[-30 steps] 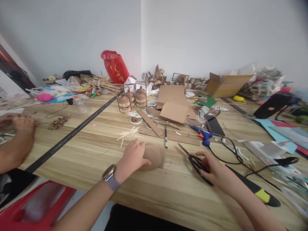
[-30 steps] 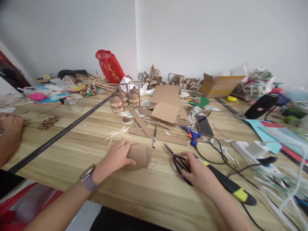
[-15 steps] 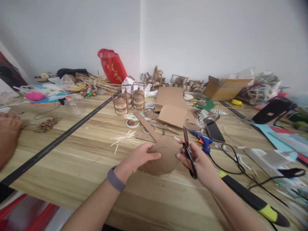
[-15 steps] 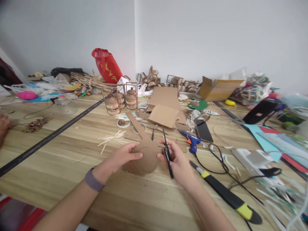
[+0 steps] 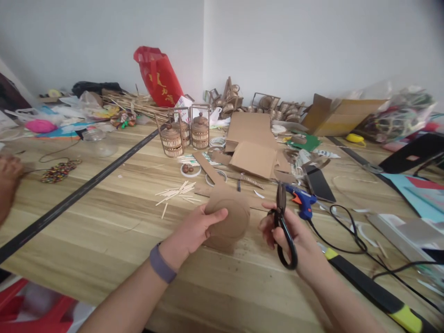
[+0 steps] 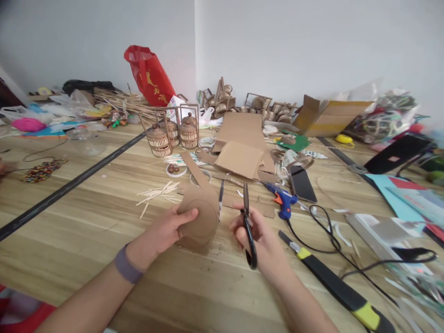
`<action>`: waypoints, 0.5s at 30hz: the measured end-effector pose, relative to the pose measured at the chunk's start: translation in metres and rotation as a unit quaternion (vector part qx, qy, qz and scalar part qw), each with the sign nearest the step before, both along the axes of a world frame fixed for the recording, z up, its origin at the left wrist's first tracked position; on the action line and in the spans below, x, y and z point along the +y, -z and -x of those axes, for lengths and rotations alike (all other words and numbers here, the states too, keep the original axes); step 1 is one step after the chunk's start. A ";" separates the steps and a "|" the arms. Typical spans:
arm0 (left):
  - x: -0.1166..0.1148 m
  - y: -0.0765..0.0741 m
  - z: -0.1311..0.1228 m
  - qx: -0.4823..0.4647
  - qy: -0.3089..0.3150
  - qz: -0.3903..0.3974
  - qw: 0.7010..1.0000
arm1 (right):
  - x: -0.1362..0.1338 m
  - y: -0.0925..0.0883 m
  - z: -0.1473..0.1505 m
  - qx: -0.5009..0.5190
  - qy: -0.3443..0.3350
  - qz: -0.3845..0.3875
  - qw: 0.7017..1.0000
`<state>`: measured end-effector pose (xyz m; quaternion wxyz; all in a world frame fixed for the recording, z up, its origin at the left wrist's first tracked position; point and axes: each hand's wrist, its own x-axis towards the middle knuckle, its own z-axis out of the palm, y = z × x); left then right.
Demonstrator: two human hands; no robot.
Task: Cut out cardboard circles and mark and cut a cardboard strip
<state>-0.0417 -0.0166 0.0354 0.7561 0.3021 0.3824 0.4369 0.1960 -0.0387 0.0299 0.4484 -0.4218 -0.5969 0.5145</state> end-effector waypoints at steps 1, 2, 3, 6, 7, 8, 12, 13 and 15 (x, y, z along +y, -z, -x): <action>0.002 -0.001 0.002 0.001 -0.027 0.005 1.000 | 0.000 0.002 -0.003 -0.004 -0.018 -0.001 1.000; 0.003 -0.002 0.004 0.003 -0.048 0.008 0.999 | 0.000 0.004 -0.006 -0.010 -0.042 0.000 0.999; 0.005 -0.002 0.006 0.005 -0.062 0.010 0.998 | -0.001 0.006 -0.008 -0.020 -0.066 0.005 0.998; 0.006 -0.002 0.010 0.007 -0.079 0.007 0.997 | -0.006 0.009 -0.012 -0.079 -0.120 0.023 0.989; 0.006 -0.003 0.011 0.008 -0.082 0.005 0.997 | -0.008 0.009 -0.013 -0.103 -0.137 0.022 0.985; 0.005 -0.003 0.011 0.010 -0.085 0.007 0.996 | -0.011 0.007 -0.014 -0.122 -0.154 0.017 0.980; 0.002 -0.006 0.009 0.018 -0.080 0.023 0.996 | -0.017 0.000 -0.014 -0.149 -0.180 0.013 0.972; 0.001 -0.006 0.008 0.019 -0.075 0.027 0.997 | -0.018 -0.002 -0.013 -0.146 -0.175 0.020 0.974; 0.000 -0.007 0.007 0.026 -0.068 0.033 0.997 | -0.019 -0.004 -0.010 -0.133 -0.170 0.036 0.976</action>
